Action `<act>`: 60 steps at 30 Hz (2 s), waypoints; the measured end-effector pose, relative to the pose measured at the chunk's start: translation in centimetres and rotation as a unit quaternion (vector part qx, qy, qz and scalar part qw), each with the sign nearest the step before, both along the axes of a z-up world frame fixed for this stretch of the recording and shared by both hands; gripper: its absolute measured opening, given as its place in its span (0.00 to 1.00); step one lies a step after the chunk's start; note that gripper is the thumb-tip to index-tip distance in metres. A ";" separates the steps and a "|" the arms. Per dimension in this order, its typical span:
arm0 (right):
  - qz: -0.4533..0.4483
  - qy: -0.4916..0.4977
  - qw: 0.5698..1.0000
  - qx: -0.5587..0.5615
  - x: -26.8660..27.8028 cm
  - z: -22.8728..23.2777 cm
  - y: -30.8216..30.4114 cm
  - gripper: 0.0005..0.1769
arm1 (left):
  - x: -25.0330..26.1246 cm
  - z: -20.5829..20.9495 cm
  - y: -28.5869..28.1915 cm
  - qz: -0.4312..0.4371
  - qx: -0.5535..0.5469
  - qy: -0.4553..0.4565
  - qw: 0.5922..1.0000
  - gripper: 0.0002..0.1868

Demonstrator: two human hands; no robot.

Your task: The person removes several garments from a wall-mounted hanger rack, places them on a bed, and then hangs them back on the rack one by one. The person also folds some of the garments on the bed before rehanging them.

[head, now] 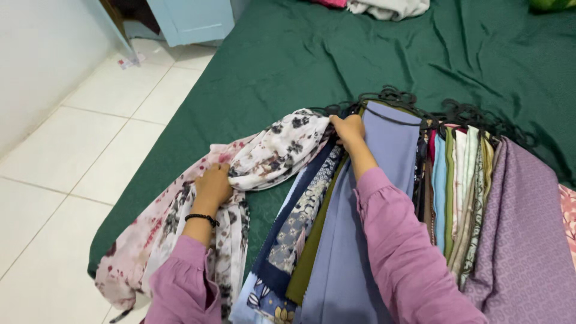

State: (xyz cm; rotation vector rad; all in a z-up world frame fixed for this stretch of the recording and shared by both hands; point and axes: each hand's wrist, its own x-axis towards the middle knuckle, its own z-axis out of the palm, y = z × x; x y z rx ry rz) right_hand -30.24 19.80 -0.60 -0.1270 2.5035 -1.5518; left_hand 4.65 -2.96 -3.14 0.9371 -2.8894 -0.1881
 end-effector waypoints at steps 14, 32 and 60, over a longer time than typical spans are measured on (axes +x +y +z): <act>0.058 -0.033 0.988 -0.137 -5.5 -5.9 -2.0 0.14 | -4.3 -2.4 -1.4 0.036 0.025 -0.068 0.997 0.15; -0.077 -0.001 0.891 -0.447 -8.3 16.1 8.0 0.14 | -0.3 4.7 0.3 0.021 0.111 0.149 0.982 0.21; 0.078 -0.207 0.823 -0.524 10.3 7.5 -16.2 0.11 | 22.8 18.7 -29.4 0.292 -0.186 0.421 0.839 0.20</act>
